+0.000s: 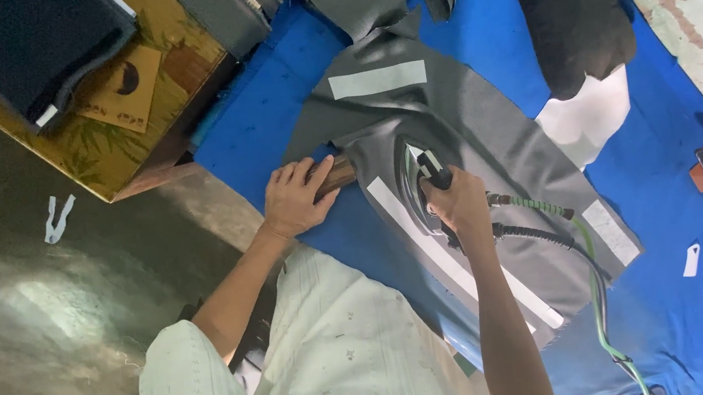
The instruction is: The person irons a dark grey garment on a blue ironing board using a steam iron and a wooden pressing block. They smooth the fabric, press seams, and apply white tape strips to the garment while ironing.
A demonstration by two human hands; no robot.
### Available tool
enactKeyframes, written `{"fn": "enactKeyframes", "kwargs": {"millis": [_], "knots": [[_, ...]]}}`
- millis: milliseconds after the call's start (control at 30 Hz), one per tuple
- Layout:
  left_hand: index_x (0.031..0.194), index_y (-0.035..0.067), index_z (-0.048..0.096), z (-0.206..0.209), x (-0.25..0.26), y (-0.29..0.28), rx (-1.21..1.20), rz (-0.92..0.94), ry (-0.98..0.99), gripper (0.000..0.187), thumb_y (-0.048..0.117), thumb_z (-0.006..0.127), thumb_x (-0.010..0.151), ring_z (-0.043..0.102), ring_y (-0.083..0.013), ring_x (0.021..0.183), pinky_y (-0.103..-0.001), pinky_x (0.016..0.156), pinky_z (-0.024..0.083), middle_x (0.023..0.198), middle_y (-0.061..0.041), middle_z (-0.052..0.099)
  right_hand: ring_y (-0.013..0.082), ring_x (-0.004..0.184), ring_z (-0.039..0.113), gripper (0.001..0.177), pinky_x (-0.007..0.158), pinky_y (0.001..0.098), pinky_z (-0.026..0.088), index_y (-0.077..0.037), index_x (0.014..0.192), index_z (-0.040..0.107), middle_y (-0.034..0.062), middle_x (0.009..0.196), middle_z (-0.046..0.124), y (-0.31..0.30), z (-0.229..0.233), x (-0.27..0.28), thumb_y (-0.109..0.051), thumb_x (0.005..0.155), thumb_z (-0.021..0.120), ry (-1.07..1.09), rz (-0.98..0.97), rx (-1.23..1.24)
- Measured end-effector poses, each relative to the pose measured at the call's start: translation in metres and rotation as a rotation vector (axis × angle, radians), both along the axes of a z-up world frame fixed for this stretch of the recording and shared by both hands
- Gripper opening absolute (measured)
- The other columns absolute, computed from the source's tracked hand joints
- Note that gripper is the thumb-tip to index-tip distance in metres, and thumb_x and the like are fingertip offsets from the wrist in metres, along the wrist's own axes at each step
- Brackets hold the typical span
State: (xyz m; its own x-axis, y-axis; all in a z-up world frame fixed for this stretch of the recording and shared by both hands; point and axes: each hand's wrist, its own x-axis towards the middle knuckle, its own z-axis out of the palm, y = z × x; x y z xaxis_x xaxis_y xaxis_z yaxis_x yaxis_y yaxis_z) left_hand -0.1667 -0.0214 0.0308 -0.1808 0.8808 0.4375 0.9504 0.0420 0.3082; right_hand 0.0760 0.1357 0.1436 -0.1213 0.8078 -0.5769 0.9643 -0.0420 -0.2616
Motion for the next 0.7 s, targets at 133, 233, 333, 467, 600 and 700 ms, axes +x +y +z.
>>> {"fn": "enactKeyframes", "kwargs": {"millis": [133, 233, 333, 467, 600, 700], "knots": [[0.136, 0.031, 0.067, 0.0, 0.001, 0.0, -0.005, 0.01, -0.003, 0.056, 0.051, 0.069, 0.085, 0.065, -0.0215, 0.096, -0.037, 0.08, 0.052, 0.109, -0.005, 0.066, 0.0326, 0.063, 0.073, 0.029, 0.059, 0.0406, 0.057, -0.01, 0.077, 0.065, 0.0123, 0.062, 0.067, -0.001, -0.004, 0.001, -0.039, 0.077, 0.066, -0.003, 0.018, 0.035], [0.137, 0.031, 0.066, -0.001, 0.001, 0.0, -0.007, 0.008, -0.004, 0.056, 0.051, 0.069, 0.085, 0.065, -0.0214, 0.096, -0.037, 0.08, 0.052, 0.111, -0.005, 0.066, 0.035, 0.067, 0.074, 0.033, 0.062, 0.0436, 0.058, -0.01, 0.079, 0.066, 0.0143, 0.065, 0.069, 0.0, -0.005, 0.003, -0.043, 0.076, 0.068, 0.039, -0.016, 0.003], [0.135, 0.032, 0.067, -0.002, 0.001, 0.0, -0.012, 0.019, 0.012, 0.054, 0.053, 0.068, 0.085, 0.065, -0.0209, 0.096, -0.037, 0.08, 0.052, 0.11, -0.004, 0.066, 0.0352, 0.067, 0.074, 0.032, 0.061, 0.0426, 0.058, -0.009, 0.079, 0.066, 0.0154, 0.066, 0.069, 0.001, 0.001, 0.0, -0.041, 0.077, 0.068, 0.027, 0.004, 0.009], [0.136, 0.031, 0.067, 0.001, 0.002, 0.001, -0.012, 0.009, 0.002, 0.055, 0.05, 0.07, 0.085, 0.065, -0.0219, 0.095, -0.038, 0.079, 0.053, 0.11, -0.005, 0.066, 0.041, 0.071, 0.073, 0.038, 0.064, 0.0488, 0.057, -0.006, 0.08, 0.065, 0.0196, 0.069, 0.069, 0.002, 0.0, 0.002, -0.043, 0.078, 0.068, 0.043, -0.004, 0.01], [0.137, 0.029, 0.067, 0.006, 0.002, 0.002, -0.011, 0.008, -0.001, 0.056, 0.05, 0.07, 0.085, 0.066, -0.0221, 0.095, -0.038, 0.078, 0.055, 0.109, -0.005, 0.066, 0.0336, 0.059, 0.07, 0.036, 0.055, 0.0415, 0.054, -0.009, 0.074, 0.064, 0.0129, 0.06, 0.065, 0.001, -0.01, 0.006, -0.044, 0.077, 0.069, 0.059, -0.031, 0.018], [0.136, 0.029, 0.067, 0.009, 0.0, 0.003, -0.013, -0.005, 0.015, 0.054, 0.051, 0.07, 0.086, 0.065, -0.0207, 0.094, -0.036, 0.077, 0.054, 0.108, -0.005, 0.066, 0.0349, 0.059, 0.071, 0.036, 0.054, 0.0415, 0.054, -0.007, 0.077, 0.065, 0.016, 0.061, 0.066, 0.002, -0.007, 0.007, -0.042, 0.077, 0.069, 0.081, -0.04, 0.002]]}}
